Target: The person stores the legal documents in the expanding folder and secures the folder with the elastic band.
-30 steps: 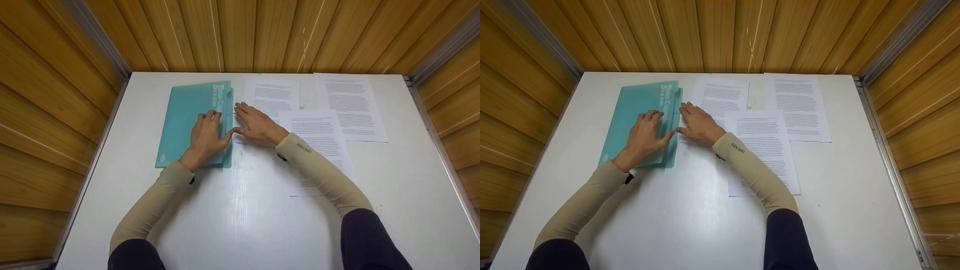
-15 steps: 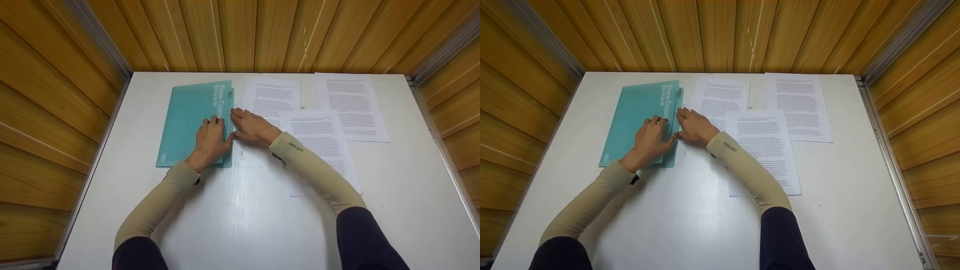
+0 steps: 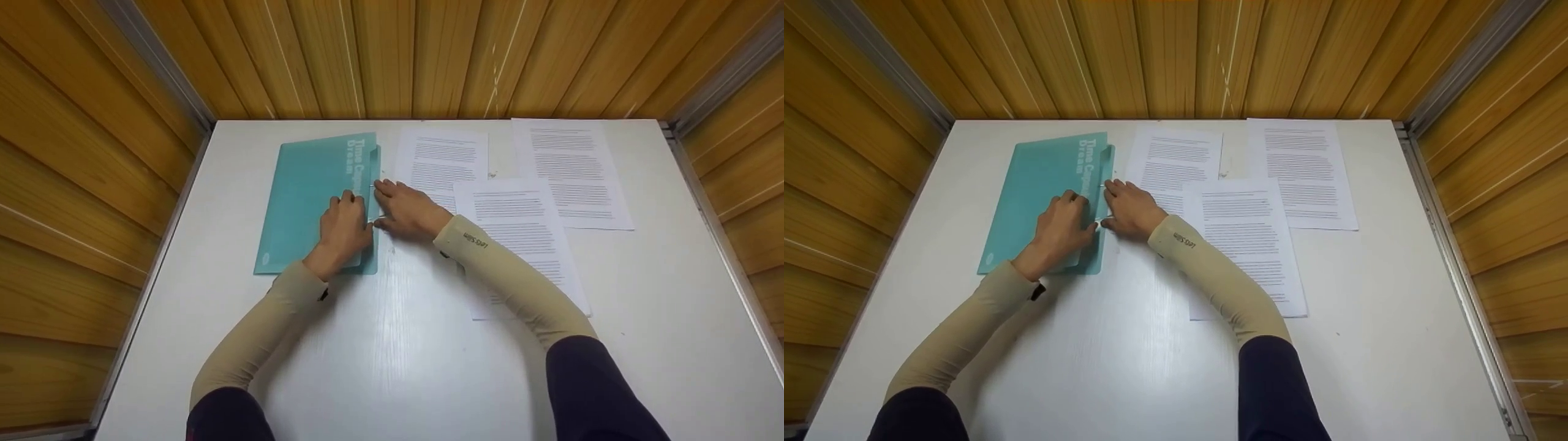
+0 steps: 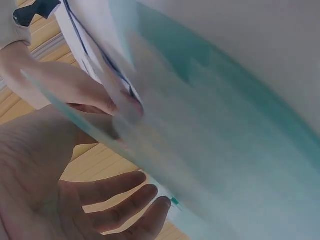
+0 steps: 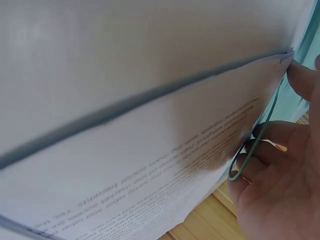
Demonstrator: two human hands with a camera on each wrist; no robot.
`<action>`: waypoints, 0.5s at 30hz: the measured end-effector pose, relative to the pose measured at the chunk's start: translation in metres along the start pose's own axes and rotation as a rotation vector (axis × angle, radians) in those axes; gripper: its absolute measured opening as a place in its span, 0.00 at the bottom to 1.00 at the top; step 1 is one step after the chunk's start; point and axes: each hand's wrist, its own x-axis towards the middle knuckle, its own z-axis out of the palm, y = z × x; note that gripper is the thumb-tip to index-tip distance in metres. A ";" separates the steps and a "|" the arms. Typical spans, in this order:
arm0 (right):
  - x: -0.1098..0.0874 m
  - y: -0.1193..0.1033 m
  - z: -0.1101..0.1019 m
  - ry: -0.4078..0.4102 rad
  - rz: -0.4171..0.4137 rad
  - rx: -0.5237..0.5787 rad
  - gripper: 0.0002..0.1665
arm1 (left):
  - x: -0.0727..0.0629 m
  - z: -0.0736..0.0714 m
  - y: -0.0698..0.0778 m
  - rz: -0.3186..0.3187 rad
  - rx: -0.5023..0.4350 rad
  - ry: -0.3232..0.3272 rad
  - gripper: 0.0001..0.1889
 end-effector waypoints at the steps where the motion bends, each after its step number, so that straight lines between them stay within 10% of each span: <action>1: 0.000 0.000 0.000 -0.006 0.001 0.000 0.49 | -0.001 -0.002 0.000 -0.009 -0.008 -0.013 0.22; 15: 0.000 0.000 -0.003 -0.058 0.038 0.040 0.50 | -0.008 -0.038 -0.001 -0.044 -0.115 -0.074 0.09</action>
